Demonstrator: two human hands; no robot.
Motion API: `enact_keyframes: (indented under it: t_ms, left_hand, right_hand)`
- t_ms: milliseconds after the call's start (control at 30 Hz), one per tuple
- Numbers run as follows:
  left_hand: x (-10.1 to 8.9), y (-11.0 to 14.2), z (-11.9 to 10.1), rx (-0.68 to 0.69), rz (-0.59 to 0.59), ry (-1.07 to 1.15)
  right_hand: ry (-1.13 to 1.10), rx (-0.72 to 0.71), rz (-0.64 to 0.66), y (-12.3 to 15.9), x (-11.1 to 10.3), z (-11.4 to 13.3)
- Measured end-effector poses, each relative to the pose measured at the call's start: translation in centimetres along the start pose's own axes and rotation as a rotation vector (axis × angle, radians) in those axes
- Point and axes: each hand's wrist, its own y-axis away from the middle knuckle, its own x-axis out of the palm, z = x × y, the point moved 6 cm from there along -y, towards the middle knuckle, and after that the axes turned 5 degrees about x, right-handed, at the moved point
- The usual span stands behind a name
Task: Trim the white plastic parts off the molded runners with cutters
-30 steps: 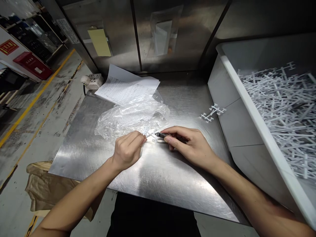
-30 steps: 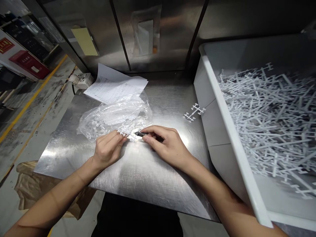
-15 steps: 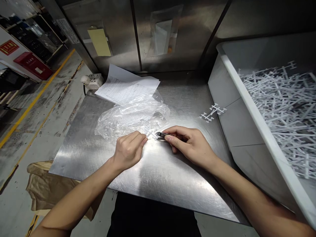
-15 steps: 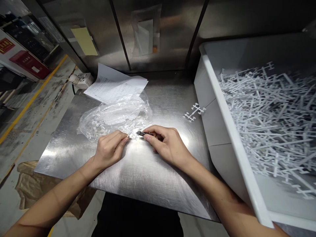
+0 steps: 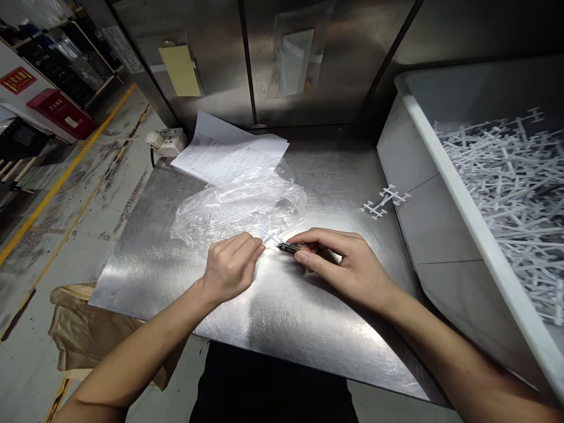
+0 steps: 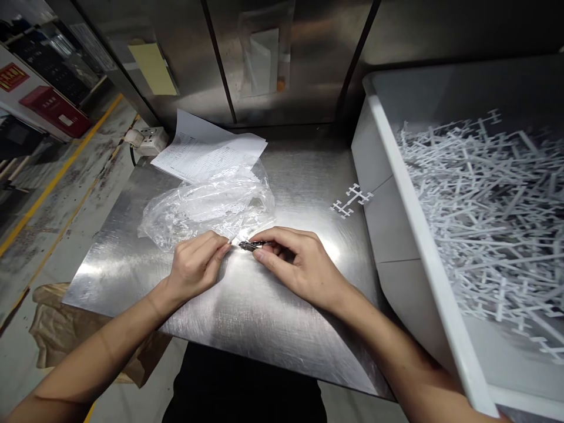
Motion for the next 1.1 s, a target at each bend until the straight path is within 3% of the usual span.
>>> enact_keyframes:
  t_ms: [500, 867, 1100]
  left_hand:
    - [-0.1, -0.1, -0.3, 0.039, -0.012, -0.037]
    - [0.5, 0.0, 0.1, -0.042, 0.053, 0.024]
    - [0.6, 0.0, 0.2, -0.072, 0.055, 0.063]
  right_hand:
    - [0.074, -0.114, 0.032, 0.1, -0.4, 1.2]
    - [-0.14, 0.218, 0.064, 0.0, 0.9, -1.1]
    - [-0.158, 0.238, 0.058, 0.1, 0.9, -1.0]
